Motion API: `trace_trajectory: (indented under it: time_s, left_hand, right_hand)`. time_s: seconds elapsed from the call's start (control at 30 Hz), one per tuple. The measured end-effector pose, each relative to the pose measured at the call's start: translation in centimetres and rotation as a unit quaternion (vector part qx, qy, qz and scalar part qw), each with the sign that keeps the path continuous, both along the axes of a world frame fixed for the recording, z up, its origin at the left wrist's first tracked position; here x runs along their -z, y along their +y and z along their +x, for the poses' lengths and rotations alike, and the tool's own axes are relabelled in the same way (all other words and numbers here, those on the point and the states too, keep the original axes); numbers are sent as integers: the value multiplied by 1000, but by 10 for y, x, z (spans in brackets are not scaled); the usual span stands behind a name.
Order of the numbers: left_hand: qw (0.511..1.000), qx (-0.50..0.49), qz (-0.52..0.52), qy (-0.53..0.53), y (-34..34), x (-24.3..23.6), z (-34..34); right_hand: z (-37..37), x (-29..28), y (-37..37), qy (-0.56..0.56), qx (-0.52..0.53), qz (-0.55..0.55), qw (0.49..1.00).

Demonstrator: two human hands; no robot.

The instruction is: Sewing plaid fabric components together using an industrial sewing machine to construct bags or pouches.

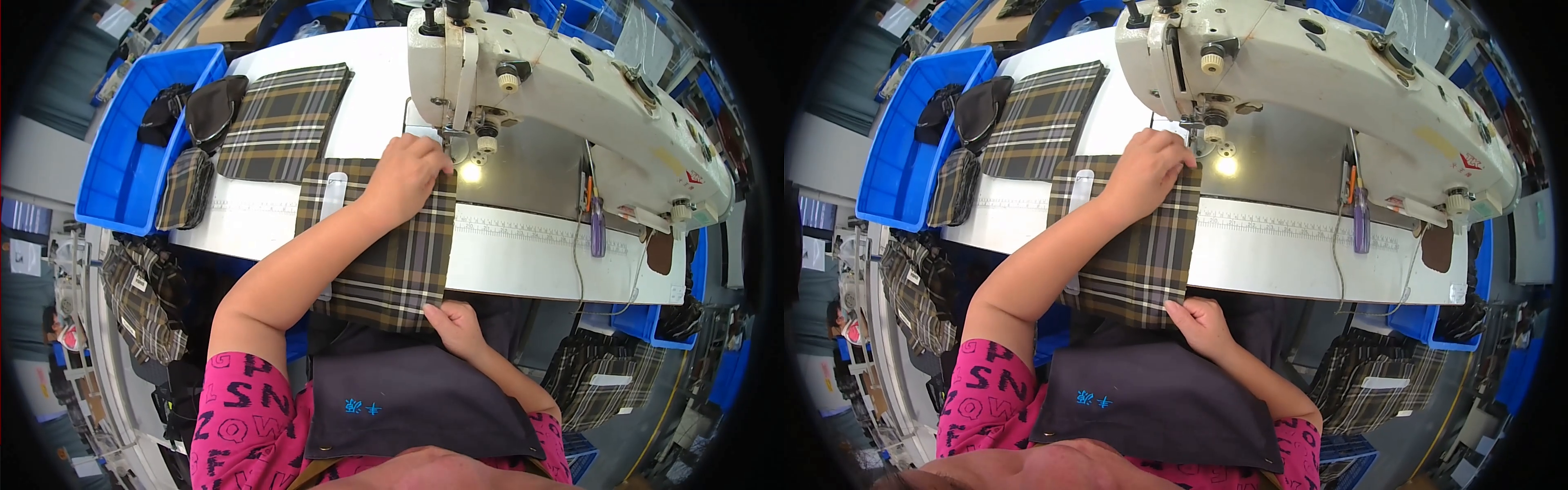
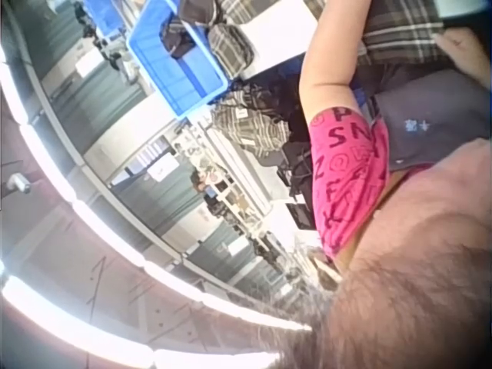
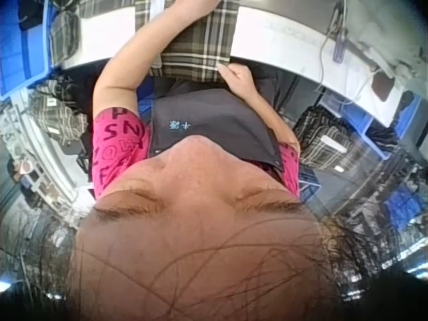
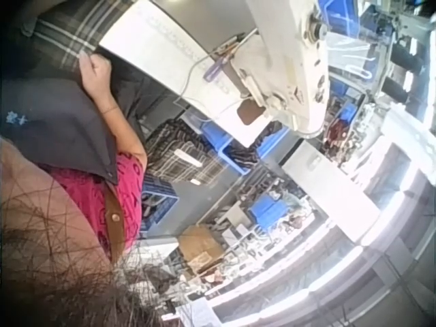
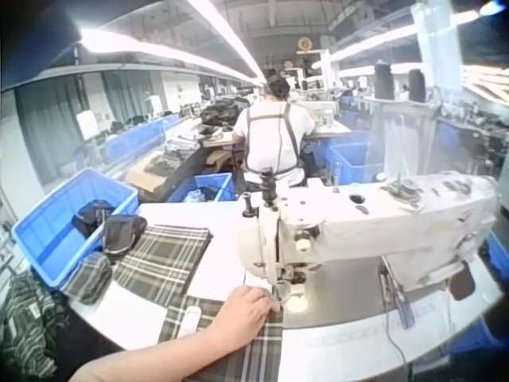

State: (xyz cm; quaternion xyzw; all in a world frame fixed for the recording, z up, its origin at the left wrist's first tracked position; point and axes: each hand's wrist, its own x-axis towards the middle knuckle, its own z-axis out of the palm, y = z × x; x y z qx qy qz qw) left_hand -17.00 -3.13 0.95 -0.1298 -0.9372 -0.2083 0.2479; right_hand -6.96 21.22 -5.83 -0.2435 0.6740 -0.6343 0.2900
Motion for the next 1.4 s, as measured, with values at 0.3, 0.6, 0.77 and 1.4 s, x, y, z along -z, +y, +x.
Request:
trace_trajectory:
  time_s: [0.3,0.6,0.77,1.4]
  left_hand:
    - [999,29,-9,-42,-1,0,29]
    - [998,49,-25,-23,-22,2,4]
    - [998,57,-18,-31,-30,5,1]
    - [998,62,-14,-19,-31,5,-6]
  right_hand:
    - [5,9,3,27,-56,-18,998]
    - [-4,0,-17,8,-40,-42,998]
    - [-3,-11,-25,-16,-28,-60,998]
    - [6,6,-26,-17,14,-38,999]
